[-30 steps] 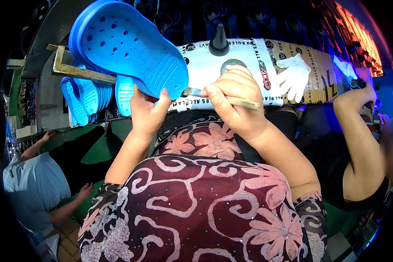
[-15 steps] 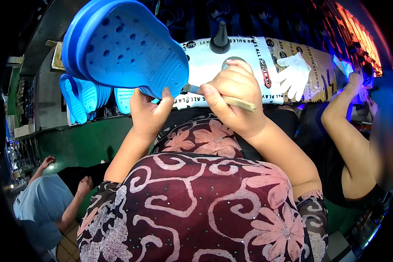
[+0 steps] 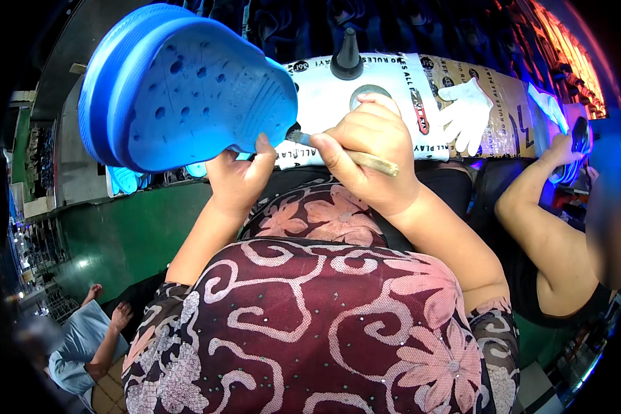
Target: The person applies liquid to shoe soles using a brush and places them onto a conveyor belt.
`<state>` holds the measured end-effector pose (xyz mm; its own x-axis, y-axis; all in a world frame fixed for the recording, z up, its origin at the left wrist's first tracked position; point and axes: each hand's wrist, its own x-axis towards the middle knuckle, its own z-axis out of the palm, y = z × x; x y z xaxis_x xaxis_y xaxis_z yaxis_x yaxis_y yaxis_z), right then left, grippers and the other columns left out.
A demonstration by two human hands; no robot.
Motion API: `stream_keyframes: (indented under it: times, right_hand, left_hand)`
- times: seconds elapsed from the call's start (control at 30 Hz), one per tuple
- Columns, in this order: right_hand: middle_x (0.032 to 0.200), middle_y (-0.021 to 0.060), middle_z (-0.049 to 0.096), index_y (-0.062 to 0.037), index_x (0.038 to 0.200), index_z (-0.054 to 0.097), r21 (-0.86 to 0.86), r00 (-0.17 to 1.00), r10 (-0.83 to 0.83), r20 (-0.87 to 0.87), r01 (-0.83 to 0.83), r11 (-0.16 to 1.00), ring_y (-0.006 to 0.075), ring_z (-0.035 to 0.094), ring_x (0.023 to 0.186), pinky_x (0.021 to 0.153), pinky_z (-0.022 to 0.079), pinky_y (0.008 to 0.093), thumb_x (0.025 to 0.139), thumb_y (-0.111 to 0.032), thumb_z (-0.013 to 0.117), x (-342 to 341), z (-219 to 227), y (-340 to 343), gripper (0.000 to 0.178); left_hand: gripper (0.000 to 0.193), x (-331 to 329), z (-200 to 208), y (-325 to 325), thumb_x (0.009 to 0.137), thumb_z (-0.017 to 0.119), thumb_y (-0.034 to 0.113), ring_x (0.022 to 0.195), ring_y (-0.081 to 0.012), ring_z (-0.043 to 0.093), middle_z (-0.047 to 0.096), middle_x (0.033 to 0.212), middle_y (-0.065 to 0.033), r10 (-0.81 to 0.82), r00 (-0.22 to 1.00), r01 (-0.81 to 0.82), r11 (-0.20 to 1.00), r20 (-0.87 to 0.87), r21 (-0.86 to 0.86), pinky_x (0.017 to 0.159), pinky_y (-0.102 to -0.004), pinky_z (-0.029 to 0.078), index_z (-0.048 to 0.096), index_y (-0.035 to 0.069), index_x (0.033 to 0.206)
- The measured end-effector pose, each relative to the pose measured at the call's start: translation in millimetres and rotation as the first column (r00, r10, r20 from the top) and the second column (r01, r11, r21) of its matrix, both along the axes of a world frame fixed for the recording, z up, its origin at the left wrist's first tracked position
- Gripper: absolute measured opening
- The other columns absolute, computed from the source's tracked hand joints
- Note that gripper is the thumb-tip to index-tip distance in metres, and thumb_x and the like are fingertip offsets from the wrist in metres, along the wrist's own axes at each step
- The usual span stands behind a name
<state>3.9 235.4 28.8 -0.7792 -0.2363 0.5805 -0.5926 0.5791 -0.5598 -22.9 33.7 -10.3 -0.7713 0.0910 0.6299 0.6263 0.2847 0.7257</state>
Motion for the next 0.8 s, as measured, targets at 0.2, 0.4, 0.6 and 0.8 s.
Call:
stream_keyframes:
  times: [0.2, 0.4, 0.6, 0.8]
  right_hand:
    - [0.056, 0.0026, 0.054, -0.007, 0.066, 0.065, -0.108, 1.0, 0.005, -0.012, -0.006, 0.994, 0.0214, 0.052, 0.056, 0.077, 0.04, 0.0356, 0.082, -0.019, 0.064, -2.7, 3.3, 0.2, 0.021]
    - [0.057, 0.0024, 0.055, -0.0076, 0.064, 0.064, -0.059, 0.999, 0.032, 0.01, -0.032, 0.998, 0.0213, 0.05, 0.055, 0.073, 0.039, 0.0326, 0.084, -0.016, 0.062, -0.7, 1.3, 2.3, 0.021]
    - [0.057, 0.0033, 0.054, -0.0051, 0.065, 0.064, -0.154, 0.995, 0.049, -0.092, -0.063, 0.986, 0.0209, 0.048, 0.054, 0.07, 0.037, 0.0334, 0.081, -0.015, 0.063, -6.5, 1.0, 0.2, 0.019]
    - [0.056, 0.0025, 0.053, -0.0082, 0.063, 0.063, 0.04, 0.99, -0.104, -0.096, 0.108, 0.993, 0.0204, 0.05, 0.055, 0.078, 0.039, 0.0351, 0.082, -0.016, 0.063, 0.2, 6.8, 9.3, 0.02]
  left_hand:
    - [0.026, 3.9, -4.7, -5.1, 0.071, 0.064, -0.004, 0.079, -0.0223, 0.063, 0.062, 0.091, -0.0115, -0.047, 0.998, 0.05, 0.992, 0.029, -0.112, 0.07, -0.0313, 0.049, 0.059, -0.002, 0.096]
    - [0.031, -5.3, -16.2, -9.6, 0.074, 0.062, -0.006, 0.086, -0.0199, 0.061, 0.06, 0.099, -0.0128, -0.094, 0.994, 0.077, 0.972, -0.064, -0.223, 0.075, -0.029, 0.05, 0.053, -0.006, 0.104]
    - [0.031, -4.1, -6.5, -6.6, 0.075, 0.061, -0.006, 0.087, -0.0212, 0.062, 0.06, 0.101, -0.0139, -0.077, 0.991, 0.047, 0.968, -0.112, -0.246, 0.075, -0.0293, 0.05, 0.054, -0.006, 0.105]
    - [0.032, -2.3, 2.9, -3.6, 0.075, 0.06, -0.006, 0.088, -0.0224, 0.063, 0.061, 0.102, -0.0149, -0.057, 0.994, 0.033, 0.972, -0.095, -0.233, 0.076, -0.0296, 0.05, 0.054, -0.006, 0.106]
